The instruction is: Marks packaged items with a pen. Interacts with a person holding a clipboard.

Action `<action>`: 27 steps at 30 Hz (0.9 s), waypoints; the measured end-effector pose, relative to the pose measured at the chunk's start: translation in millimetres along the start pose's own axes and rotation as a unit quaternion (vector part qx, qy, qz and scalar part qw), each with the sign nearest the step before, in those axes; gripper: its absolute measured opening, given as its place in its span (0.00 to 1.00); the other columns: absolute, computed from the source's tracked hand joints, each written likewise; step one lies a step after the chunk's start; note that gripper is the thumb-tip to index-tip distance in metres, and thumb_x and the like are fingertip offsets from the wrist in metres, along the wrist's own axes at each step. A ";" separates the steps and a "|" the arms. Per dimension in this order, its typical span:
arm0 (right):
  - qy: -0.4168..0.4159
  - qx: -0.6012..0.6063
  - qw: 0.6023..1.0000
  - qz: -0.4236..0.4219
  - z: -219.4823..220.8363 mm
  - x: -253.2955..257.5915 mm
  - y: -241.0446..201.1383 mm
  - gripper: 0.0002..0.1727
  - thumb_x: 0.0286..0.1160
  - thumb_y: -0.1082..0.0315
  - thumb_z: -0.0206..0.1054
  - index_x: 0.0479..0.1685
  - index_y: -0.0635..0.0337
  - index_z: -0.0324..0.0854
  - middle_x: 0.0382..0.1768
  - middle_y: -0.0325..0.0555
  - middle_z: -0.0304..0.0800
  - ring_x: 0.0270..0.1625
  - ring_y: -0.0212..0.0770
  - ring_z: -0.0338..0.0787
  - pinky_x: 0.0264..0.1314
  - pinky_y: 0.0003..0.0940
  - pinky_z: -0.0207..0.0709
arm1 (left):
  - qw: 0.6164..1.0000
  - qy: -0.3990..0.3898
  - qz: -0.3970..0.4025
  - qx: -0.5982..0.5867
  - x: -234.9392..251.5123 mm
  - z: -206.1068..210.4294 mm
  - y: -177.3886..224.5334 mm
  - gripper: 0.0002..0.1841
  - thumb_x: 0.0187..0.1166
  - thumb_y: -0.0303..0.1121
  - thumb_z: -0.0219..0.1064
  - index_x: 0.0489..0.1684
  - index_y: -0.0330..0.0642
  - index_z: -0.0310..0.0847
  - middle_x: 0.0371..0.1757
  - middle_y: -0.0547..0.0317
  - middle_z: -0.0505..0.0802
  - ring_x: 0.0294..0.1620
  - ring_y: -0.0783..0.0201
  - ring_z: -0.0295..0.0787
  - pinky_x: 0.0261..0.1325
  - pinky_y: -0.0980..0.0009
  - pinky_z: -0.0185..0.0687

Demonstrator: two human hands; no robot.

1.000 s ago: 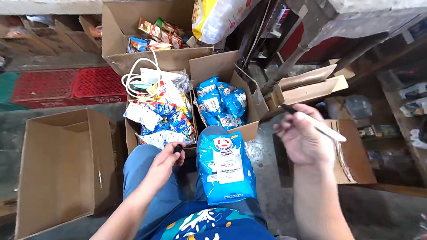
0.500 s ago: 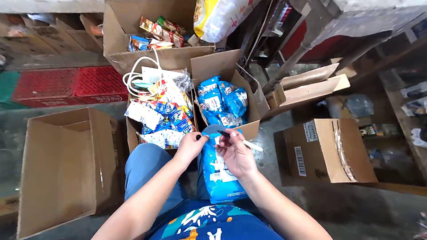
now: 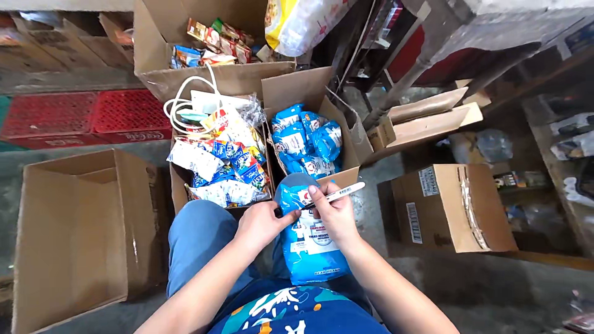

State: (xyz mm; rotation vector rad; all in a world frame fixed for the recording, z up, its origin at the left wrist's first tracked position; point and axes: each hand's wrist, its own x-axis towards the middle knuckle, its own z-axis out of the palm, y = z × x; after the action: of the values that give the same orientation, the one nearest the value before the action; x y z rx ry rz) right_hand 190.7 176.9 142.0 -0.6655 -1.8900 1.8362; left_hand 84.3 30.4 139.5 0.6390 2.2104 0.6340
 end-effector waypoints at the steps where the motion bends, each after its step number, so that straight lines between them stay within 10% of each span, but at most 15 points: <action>1: 0.008 -0.005 1.000 -0.003 -1.2 0.2 1.2 0.11 0.83 0.69 0.65 0.29 0.57 0.78 0.17 0.32 0.81 0.18 0.24 0.80 0.24 0.20 0.78 | 1.000 0.004 0.013 -0.018 0.8 0.7 -2.0 0.31 0.78 0.62 0.66 0.44 0.35 0.88 0.42 0.44 0.92 0.48 0.46 0.89 0.57 0.40 0.79; 11: -0.051 0.054 0.997 0.017 4.2 -9.7 -11.4 0.05 0.79 0.73 0.66 0.34 0.57 0.84 0.24 0.33 0.88 0.28 0.27 0.88 0.38 0.24 0.86 | 0.933 0.076 0.138 -0.325 -6.0 28.4 -15.8 0.08 0.78 0.33 0.68 0.28 0.44 0.84 0.24 0.73 0.84 0.22 0.84 0.76 0.29 0.84 0.72; 27: 0.009 -0.037 0.999 -0.015 -6.3 -4.2 8.5 0.15 0.65 0.76 0.75 0.18 0.54 0.75 0.13 0.30 0.78 0.16 0.22 0.78 0.22 0.18 0.75 | 0.927 0.115 0.147 -0.325 -8.4 40.3 -20.1 0.10 0.83 0.35 0.64 0.28 0.46 0.82 0.24 0.74 0.84 0.23 0.84 0.78 0.29 0.86 0.74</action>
State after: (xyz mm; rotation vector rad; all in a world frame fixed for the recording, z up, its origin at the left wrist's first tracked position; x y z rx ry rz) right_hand 198.3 179.5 133.9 -0.6725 -1.9533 1.7431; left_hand 114.9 19.9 107.1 0.5594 1.9331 1.5796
